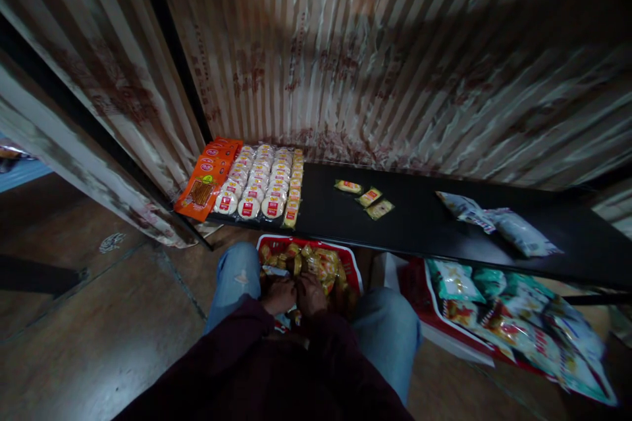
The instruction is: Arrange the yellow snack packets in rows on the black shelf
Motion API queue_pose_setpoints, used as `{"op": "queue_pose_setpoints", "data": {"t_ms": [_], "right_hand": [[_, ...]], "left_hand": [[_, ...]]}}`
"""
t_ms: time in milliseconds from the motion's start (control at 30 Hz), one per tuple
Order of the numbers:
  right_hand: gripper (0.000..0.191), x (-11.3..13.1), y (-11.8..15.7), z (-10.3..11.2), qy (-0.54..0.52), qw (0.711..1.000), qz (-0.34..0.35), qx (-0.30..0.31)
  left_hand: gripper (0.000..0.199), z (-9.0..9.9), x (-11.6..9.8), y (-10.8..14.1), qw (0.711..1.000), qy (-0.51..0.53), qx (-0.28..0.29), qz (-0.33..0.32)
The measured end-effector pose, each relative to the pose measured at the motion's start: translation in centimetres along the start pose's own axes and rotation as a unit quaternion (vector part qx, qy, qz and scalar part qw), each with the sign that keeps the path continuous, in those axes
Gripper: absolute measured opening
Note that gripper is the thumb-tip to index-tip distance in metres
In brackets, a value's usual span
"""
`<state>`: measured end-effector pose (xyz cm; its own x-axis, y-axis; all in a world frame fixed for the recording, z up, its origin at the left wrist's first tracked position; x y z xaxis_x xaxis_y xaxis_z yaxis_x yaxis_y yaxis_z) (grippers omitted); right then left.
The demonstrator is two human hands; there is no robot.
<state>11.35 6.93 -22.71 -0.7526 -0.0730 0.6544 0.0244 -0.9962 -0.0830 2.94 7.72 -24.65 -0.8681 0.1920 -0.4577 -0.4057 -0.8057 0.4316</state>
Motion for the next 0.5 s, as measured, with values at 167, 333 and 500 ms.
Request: {"op": "queue_pose_setpoints", "data": {"t_ms": [167,333,500], "right_hand": [[0.033,-1.1,0.6,0.7,-0.019,0.998,-0.015,-0.056],[0.031,-3.0,1.5,1.8,-0.066,0.99,-0.049,-0.116],[0.032,-3.1,1.8,2.1,-0.072,0.986,-0.048,-0.139]], "left_hand": [[0.028,0.5,0.4,0.7,0.999,0.024,0.003,0.03],[0.031,1.6,1.0,1.8,0.994,0.068,-0.004,0.083],[0.029,2.4,1.4,2.5,0.988,0.116,-0.015,0.103]]}}
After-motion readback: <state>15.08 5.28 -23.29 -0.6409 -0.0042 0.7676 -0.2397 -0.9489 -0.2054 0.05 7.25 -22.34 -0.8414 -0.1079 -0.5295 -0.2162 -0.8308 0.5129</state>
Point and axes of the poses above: each hand's wrist, its own y-axis away from the middle knuckle, its own z-axis out of the back of the hand, x = y × z, the point moved 10 cm from there along -y, towards the middle knuckle, and after that the axes turned 7 degrees about z, right-handed, at the moved point
